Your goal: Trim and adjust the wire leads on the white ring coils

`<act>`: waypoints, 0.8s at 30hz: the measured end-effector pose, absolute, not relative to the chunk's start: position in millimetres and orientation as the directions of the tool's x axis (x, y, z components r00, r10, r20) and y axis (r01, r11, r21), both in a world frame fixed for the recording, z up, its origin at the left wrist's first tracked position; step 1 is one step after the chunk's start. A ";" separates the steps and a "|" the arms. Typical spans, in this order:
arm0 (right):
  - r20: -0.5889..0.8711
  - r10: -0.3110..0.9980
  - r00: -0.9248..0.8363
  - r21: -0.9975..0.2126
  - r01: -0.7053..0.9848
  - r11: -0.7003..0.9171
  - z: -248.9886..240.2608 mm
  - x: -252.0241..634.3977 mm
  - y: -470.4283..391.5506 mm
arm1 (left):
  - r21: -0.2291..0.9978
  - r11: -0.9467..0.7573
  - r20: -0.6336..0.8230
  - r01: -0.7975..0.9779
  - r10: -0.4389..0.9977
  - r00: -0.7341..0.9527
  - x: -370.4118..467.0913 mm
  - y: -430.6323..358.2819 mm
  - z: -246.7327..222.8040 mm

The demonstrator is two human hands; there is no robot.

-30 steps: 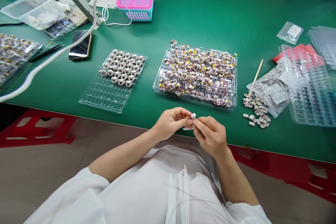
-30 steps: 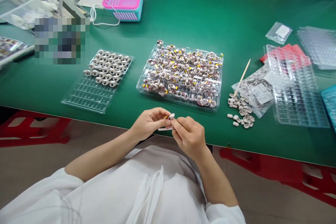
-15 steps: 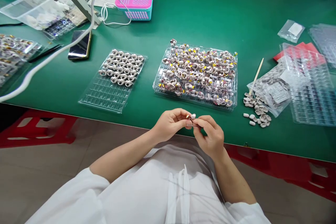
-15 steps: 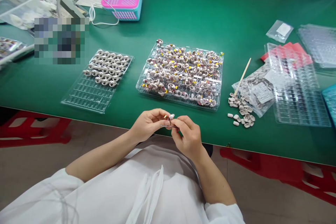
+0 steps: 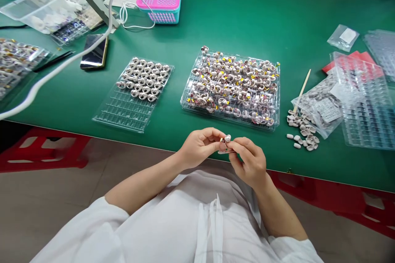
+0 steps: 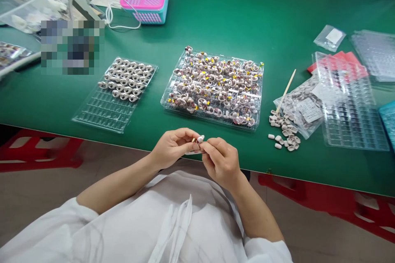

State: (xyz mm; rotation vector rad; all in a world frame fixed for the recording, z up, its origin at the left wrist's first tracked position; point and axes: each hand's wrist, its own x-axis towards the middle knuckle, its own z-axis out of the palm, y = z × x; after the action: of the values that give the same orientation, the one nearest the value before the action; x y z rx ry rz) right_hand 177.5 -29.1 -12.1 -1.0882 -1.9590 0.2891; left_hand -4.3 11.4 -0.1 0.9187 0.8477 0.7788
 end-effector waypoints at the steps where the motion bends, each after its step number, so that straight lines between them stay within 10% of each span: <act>1: 0.572 0.772 -0.276 -0.549 0.571 0.611 -11.8 177.9 -28.4 | 0.900 0.395 -0.280 -0.186 0.849 0.448 -5.1 10.9 1.4; 24: 0.526 0.576 -0.626 -0.313 0.487 0.815 -4.4 206.9 -23.7 | 0.635 0.771 -0.448 -0.049 0.419 0.790 -18.8 44.3 5.5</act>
State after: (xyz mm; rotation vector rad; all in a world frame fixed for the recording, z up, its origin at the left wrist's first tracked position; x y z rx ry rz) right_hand 206.9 -23.7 -4.4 -0.7789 -2.3678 0.1857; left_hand -18.8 44.3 5.5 0.6471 0.6145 0.2714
